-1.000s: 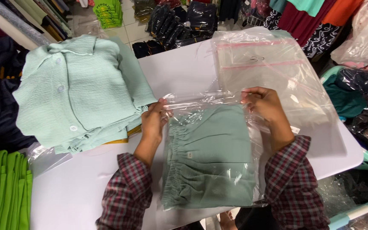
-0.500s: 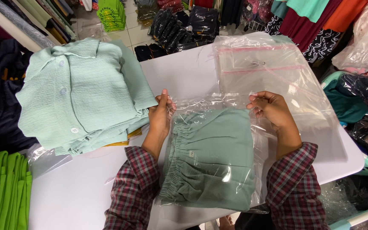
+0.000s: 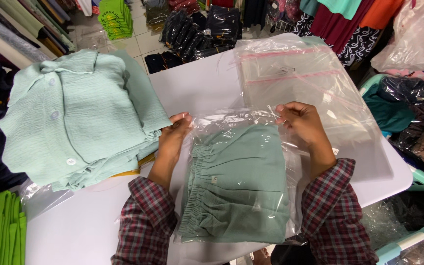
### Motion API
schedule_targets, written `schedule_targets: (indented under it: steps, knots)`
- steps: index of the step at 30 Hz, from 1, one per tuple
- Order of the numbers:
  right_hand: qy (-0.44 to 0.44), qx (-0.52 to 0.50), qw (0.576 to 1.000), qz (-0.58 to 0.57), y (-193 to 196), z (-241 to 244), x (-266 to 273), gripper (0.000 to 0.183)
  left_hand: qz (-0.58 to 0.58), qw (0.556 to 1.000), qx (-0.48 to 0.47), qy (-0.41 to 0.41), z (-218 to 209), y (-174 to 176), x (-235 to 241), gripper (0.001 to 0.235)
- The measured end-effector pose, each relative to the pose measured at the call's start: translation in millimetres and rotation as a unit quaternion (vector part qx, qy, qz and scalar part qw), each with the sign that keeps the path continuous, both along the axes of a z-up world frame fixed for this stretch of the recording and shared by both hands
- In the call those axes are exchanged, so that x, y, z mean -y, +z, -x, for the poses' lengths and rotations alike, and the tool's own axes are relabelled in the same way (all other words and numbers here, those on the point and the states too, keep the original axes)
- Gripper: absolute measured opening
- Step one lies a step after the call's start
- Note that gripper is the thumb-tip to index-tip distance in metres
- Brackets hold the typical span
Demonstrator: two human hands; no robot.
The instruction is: The person folds a light green shirt and matching pants on a white table. They then place the folded clothes into a clear plastic bag, seal it, and put the package into a green basket.
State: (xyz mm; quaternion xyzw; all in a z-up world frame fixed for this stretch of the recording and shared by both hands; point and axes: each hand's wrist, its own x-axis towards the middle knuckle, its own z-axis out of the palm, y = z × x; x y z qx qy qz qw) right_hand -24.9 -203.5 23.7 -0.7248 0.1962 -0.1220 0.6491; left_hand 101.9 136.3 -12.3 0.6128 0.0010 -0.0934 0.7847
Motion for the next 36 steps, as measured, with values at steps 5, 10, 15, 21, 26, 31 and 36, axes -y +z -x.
schedule_targets:
  steps: [5, 10, 15, 21, 26, 31, 36]
  knots:
    - [-0.032, 0.061, 0.997, 0.034, -30, -15, 11, 0.008, 0.091, 0.989, -0.082, 0.078, -11, -18, -4, 0.031]
    - [-0.031, 0.080, 0.995, -0.046, -11, -9, -5, 0.013, 0.099, 0.985, -0.101, 0.098, -14, -16, -1, 0.032]
    - [-0.010, 0.088, 0.990, -0.110, -1, -4, -6, 0.017, -0.202, 0.954, 0.190, 0.116, 28, 34, 19, 0.047]
    - [-0.015, 0.070, 0.992, -0.107, -7, -4, -3, 0.021, -0.359, 0.845, 0.392, -0.060, 48, 81, 74, 0.021]
    - [0.008, 0.083, 0.987, -0.134, -8, -7, -5, 0.016, -0.317, 0.801, 0.445, -0.243, 29, 68, 138, 0.014]
    - [0.038, 0.112, 0.988, -0.096, -21, -16, -2, 0.018, -0.268, 0.804, 0.473, -0.240, 19, 56, 165, 0.017]
    - [0.065, 0.100, 0.993, 0.001, 0, -8, -9, 0.020, -0.288, 0.787, 0.484, -0.252, 15, 55, 164, 0.013]
